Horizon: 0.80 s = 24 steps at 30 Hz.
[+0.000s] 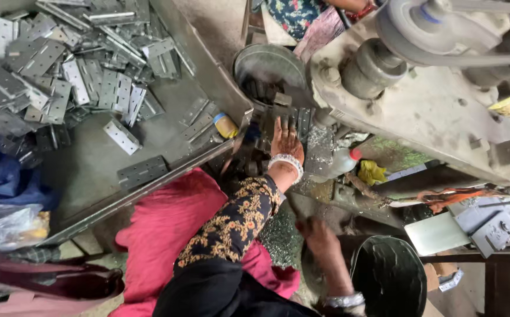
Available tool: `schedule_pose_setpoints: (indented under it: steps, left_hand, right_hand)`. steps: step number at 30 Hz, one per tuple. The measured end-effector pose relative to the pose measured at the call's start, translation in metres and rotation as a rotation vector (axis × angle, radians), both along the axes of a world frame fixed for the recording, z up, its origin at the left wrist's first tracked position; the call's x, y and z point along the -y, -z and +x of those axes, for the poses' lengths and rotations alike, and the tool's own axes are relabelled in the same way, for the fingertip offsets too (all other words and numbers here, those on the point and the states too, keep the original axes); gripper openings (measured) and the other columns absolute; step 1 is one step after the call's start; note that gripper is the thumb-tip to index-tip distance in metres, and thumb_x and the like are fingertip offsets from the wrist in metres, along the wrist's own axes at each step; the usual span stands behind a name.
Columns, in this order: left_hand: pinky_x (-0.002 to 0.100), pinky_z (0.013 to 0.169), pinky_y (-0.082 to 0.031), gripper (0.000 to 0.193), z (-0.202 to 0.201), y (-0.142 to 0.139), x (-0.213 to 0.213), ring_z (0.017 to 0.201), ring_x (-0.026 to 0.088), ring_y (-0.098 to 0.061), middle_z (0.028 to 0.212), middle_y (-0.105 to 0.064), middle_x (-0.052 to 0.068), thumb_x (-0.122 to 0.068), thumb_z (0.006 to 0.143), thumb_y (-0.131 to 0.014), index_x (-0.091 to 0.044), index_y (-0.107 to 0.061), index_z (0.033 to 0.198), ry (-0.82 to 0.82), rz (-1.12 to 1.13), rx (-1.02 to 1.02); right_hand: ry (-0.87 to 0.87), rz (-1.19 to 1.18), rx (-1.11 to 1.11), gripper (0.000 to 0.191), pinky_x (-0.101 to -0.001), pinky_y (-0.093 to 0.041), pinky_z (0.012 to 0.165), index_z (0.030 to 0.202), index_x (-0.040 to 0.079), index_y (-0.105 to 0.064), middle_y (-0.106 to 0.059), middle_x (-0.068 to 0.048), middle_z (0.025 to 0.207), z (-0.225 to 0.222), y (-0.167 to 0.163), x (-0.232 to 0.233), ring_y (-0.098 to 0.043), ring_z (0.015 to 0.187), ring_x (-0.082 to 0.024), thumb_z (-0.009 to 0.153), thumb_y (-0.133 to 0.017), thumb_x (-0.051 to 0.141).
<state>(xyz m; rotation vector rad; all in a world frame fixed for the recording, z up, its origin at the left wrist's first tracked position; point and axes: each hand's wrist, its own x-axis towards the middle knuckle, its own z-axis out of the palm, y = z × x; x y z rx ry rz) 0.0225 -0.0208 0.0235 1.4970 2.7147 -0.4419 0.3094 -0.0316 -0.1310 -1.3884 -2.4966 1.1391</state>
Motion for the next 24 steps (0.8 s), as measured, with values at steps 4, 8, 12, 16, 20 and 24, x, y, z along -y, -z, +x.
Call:
schedule_pose_setpoints:
  steps: [4, 8, 12, 16, 20, 24]
  left_hand:
    - [0.059, 0.126, 0.001, 0.048, 0.0, -0.009, 0.001, 0.158, 0.034, -0.011, 0.171, -0.018, 0.008, -0.02, 0.108, -0.036, -0.009, -0.044, 0.154, 0.044, 0.045, 0.102]
    - [0.062, 0.124, 0.003, 0.048, -0.007, -0.014, 0.016, 0.157, 0.035, -0.014, 0.168, -0.024, 0.009, -0.02, 0.106, -0.038, -0.009, -0.045, 0.152, 0.046, 0.121, 0.151]
    - [0.064, 0.123, 0.004, 0.049, -0.016, -0.021, 0.027, 0.156, 0.037, -0.018, 0.165, -0.031, 0.01, -0.021, 0.104, -0.04, -0.009, -0.047, 0.151, 0.108, 0.219, 0.348]
    - [0.065, 0.123, 0.004, 0.049, -0.018, -0.018, 0.037, 0.155, 0.037, -0.022, 0.164, -0.036, 0.011, -0.023, 0.104, -0.041, -0.009, -0.05, 0.149, 0.14, 0.2, 0.403]
    - [0.063, 0.125, -0.001, 0.047, -0.014, 0.009, 0.078, 0.149, 0.03, -0.033, 0.159, -0.043, 0.009, -0.024, 0.099, -0.048, -0.01, -0.056, 0.143, 0.152, 0.522, 0.396]
    - [0.057, 0.127, -0.018, 0.043, 0.006, 0.038, 0.152, 0.141, 0.032, -0.046, 0.145, -0.057, 0.011, -0.027, 0.094, -0.066, -0.009, -0.064, 0.133, 0.043, 1.07, 0.389]
  right_hand:
    - [0.051, 0.077, 0.048, 0.036, -0.0578, -0.043, 0.065, 0.11, 0.005, -0.069, -0.067, -0.023, 0.089, -0.017, -0.006, 0.041, -0.054, 0.081, -0.046, 0.099, -0.055, 0.037]
    - [-0.075, 0.4, 0.268, 0.04, -0.0523, -0.05, 0.073, 0.116, 0.006, -0.065, -0.067, -0.021, 0.098, -0.036, -0.053, 0.058, -0.062, 0.088, -0.041, 0.091, -0.064, 0.038]
    - [-0.301, 0.779, 0.305, 0.054, -0.0454, -0.053, 0.082, 0.128, 0.007, -0.059, -0.065, -0.019, 0.11, -0.061, -0.147, 0.089, -0.065, 0.097, -0.033, 0.083, -0.07, 0.034]
    - [-0.927, 0.5, 0.202, 0.053, -0.0456, -0.053, 0.082, 0.128, 0.007, -0.059, -0.065, -0.019, 0.111, -0.094, -0.222, 0.155, -0.065, 0.097, -0.034, 0.083, -0.069, 0.034]
    - [-1.361, 0.092, -0.365, 0.053, -0.0458, -0.053, 0.083, 0.128, 0.006, -0.059, -0.065, -0.019, 0.111, -0.108, -0.265, 0.19, -0.065, 0.098, -0.034, 0.084, -0.069, 0.034]
    - [-1.414, 0.032, -0.439, 0.052, -0.046, -0.053, 0.083, 0.128, 0.006, -0.059, -0.065, -0.019, 0.111, -0.103, -0.285, 0.187, -0.065, 0.098, -0.034, 0.084, -0.068, 0.033]
